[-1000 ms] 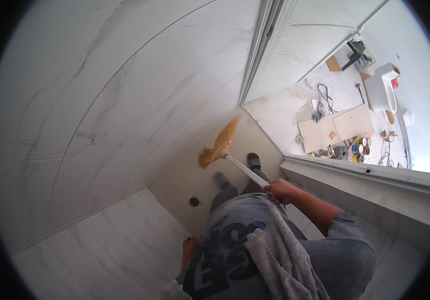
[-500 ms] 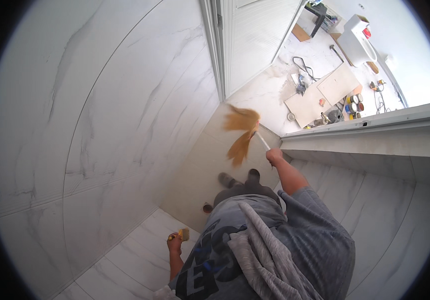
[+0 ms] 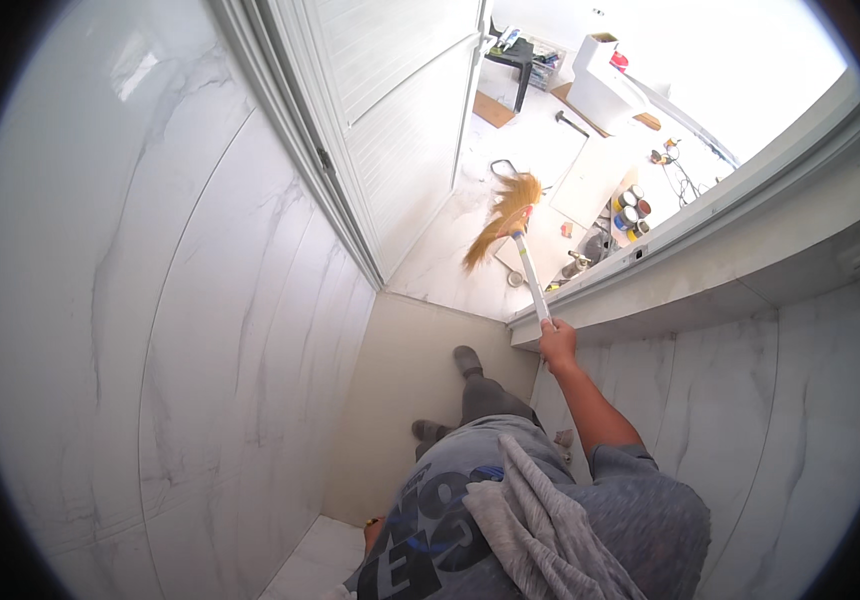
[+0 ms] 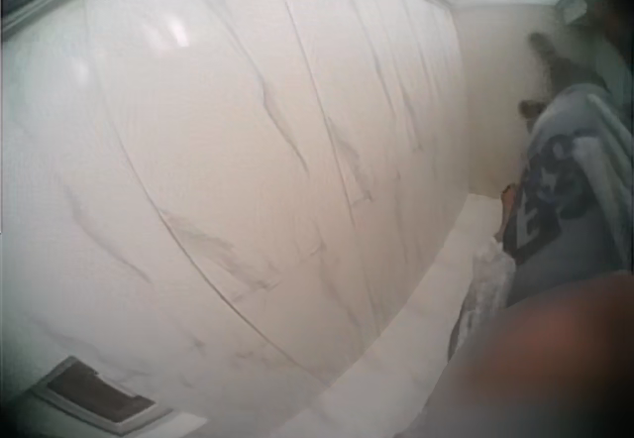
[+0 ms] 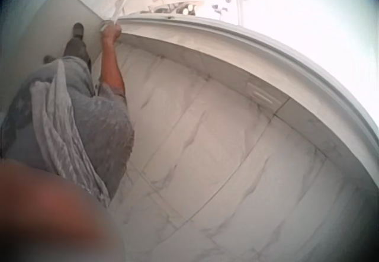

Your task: The person sweeps the floor with a broom in a room under renovation, moving from a tiled area into a bathroom. They sweep debris toward the drain and then reach into the drain opening with their hand.

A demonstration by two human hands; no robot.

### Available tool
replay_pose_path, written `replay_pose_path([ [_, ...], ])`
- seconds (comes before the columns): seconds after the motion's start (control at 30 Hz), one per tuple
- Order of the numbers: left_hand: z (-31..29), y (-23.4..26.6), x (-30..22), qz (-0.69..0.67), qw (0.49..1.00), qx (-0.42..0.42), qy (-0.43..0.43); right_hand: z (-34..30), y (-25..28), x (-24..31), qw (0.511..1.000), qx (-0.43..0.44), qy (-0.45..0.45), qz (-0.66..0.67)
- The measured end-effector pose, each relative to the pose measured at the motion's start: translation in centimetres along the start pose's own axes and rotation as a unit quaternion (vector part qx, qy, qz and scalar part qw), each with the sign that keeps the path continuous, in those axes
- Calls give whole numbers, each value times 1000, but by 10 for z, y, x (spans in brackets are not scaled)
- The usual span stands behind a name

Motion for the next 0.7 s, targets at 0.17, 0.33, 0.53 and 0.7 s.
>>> replay_pose_path([
  [0.17,-8,12,-110,-13,999,-31,-24,70,-27,72,944,-58,-85,312],
  [0.33,-14,10,-184,-106,988,-110,25,240,-16,162,871,-93,-90,474],
  [0.53,-3,-4,-202,-108,991,-78,0,413,7,181,883,-131,-204,401],
  [0.7,-20,-25,-236,184,980,-77,-26,390,-64,107,940,49,-148,-305],
])
Point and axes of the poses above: each hand's wrist, its own z-axis towards the middle knuckle, its own y-axis out of the back of the hand, x = y × z, the point moved 1 cm from there along z, towards the middle knuckle, and after that the axes turned 8 degrees about z, right-handed, at the moved point
